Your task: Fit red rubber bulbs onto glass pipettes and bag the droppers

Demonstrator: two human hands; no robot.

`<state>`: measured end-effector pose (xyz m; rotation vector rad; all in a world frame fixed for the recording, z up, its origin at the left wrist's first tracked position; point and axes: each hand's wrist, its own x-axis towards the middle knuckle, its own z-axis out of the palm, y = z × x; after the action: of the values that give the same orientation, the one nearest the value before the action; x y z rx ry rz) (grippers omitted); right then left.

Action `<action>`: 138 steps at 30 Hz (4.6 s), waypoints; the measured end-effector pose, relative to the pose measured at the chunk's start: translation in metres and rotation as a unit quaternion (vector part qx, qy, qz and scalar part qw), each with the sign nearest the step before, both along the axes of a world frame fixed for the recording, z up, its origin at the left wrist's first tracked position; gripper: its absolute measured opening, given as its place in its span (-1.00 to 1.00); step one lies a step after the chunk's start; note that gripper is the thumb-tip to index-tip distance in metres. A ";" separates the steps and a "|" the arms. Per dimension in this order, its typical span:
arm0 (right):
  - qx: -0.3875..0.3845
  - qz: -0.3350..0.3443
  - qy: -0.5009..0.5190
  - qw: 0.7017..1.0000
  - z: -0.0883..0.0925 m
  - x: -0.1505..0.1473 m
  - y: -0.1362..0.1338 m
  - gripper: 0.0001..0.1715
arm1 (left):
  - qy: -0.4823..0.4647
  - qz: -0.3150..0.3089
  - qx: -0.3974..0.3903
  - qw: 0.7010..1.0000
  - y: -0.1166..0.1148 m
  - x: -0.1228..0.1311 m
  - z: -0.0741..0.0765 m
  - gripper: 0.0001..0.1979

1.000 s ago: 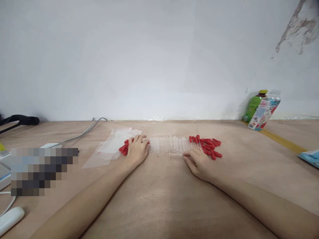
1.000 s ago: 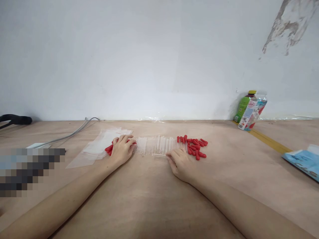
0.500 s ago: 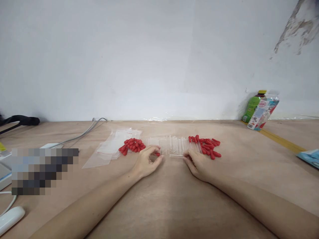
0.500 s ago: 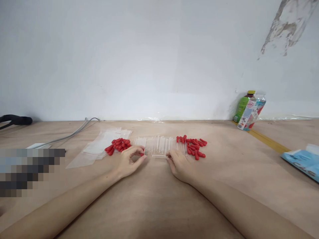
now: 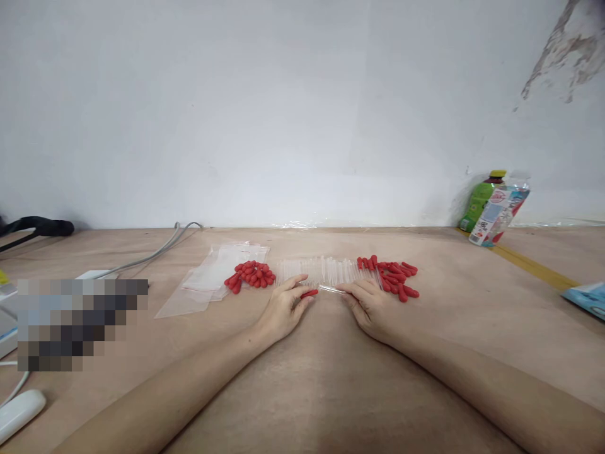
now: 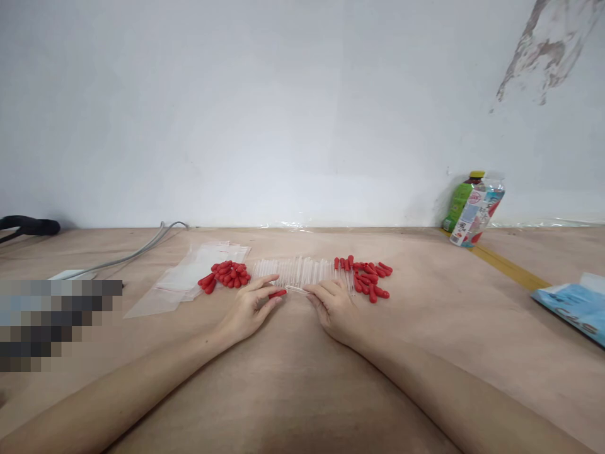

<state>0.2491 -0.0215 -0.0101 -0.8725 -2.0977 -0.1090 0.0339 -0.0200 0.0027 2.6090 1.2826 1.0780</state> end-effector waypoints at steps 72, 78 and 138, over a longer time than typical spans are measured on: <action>0.012 -0.018 -0.181 0.983 0.020 0.005 -0.003 -0.73 | -0.063 -0.079 -0.131 0.986 -0.002 -0.001 0.002 -0.69; -0.183 -0.302 -0.066 0.933 0.054 0.040 0.036 -0.66 | -0.025 -0.061 -0.075 0.995 -0.002 -0.004 0.000 -0.66; -0.339 -0.373 -0.191 0.842 0.044 0.024 0.049 -0.69 | 0.026 -0.104 -0.062 0.992 -0.002 -0.002 0.000 -0.81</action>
<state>0.2732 0.0278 0.0338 -2.2382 -2.0289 0.0715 0.0316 -0.0216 0.0028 2.6195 1.0219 0.8742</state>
